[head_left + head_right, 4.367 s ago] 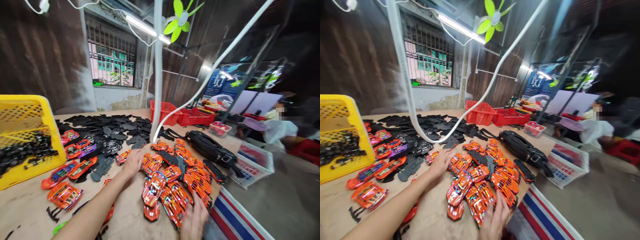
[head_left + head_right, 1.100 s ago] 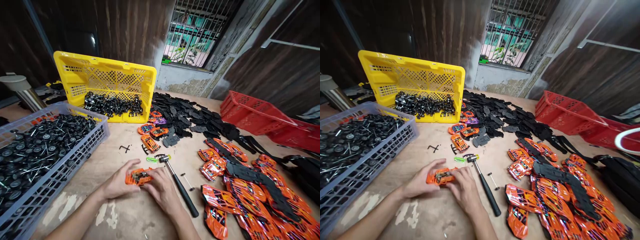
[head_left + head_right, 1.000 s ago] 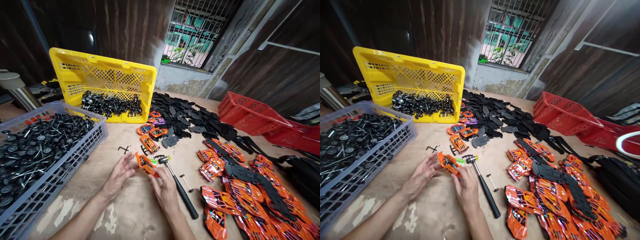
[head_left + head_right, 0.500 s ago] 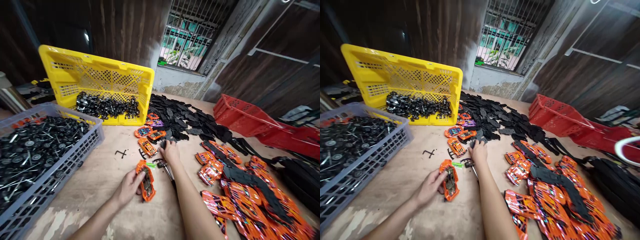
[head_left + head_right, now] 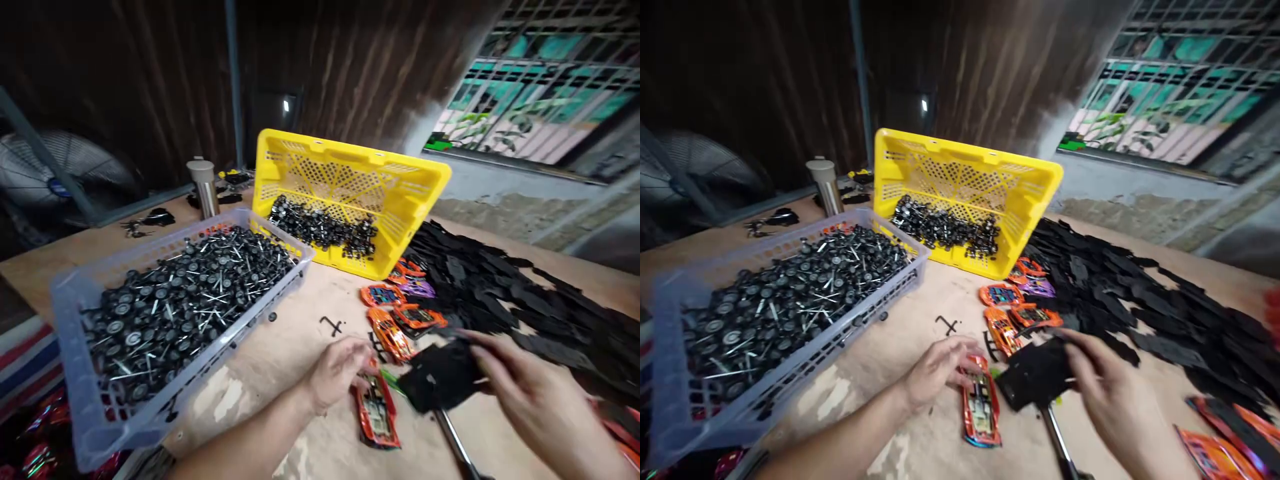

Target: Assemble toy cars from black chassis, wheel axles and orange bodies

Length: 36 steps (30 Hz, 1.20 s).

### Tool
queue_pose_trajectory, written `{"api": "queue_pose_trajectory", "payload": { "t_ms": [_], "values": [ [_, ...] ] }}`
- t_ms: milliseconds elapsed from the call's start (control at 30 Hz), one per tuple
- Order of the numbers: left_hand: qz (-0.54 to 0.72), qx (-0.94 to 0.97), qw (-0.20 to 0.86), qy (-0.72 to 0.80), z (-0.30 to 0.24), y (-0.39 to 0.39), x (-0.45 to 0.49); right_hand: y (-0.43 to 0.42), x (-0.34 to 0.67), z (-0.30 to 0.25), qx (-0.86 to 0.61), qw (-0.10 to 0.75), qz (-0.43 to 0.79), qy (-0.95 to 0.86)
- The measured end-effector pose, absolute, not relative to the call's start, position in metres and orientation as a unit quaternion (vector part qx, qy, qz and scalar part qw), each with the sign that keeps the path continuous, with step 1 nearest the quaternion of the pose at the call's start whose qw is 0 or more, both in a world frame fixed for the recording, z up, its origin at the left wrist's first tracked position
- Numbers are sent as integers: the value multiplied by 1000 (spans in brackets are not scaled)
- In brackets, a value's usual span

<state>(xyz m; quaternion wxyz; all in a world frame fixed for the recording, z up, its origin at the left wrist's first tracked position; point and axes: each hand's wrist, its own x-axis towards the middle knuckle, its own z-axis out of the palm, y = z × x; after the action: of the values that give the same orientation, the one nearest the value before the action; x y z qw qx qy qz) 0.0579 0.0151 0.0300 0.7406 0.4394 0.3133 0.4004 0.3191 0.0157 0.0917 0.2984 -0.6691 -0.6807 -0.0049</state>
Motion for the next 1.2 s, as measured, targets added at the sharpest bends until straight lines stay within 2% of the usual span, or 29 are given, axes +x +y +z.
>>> {"api": "queue_pose_trajectory", "payload": {
  "t_ms": [67,133,167,300,467,600,667,833,900,1000,1067,1167,1200],
  "values": [
    [390,409,791,234,37,21,49,26,268,102,-590,239,190,-747],
    [402,389,799,222,38,24,41,42,213,116,-508,175,248,-806],
    [417,366,797,239,35,26,38,51,188,124,-487,160,234,-826],
    [483,275,769,316,17,32,33,96,99,147,-442,192,136,-866],
    [513,249,750,335,10,44,27,143,15,140,-384,121,130,-906],
    [524,210,759,325,12,48,20,168,20,138,-421,131,133,-888],
    [503,204,782,307,11,49,18,172,47,142,-433,109,156,-881],
    [488,255,774,313,9,47,20,150,117,137,-384,-34,340,-858],
    [491,268,769,310,8,45,21,139,131,126,-385,-64,397,-831],
    [449,262,808,278,9,45,17,128,143,110,-408,-16,413,-814],
    [432,246,827,262,9,46,12,125,149,102,-439,96,432,-782],
    [471,191,837,203,9,49,10,117,156,86,-505,308,414,-692],
    [489,178,834,180,9,49,12,113,156,79,-521,352,399,-668]
  ]
}}
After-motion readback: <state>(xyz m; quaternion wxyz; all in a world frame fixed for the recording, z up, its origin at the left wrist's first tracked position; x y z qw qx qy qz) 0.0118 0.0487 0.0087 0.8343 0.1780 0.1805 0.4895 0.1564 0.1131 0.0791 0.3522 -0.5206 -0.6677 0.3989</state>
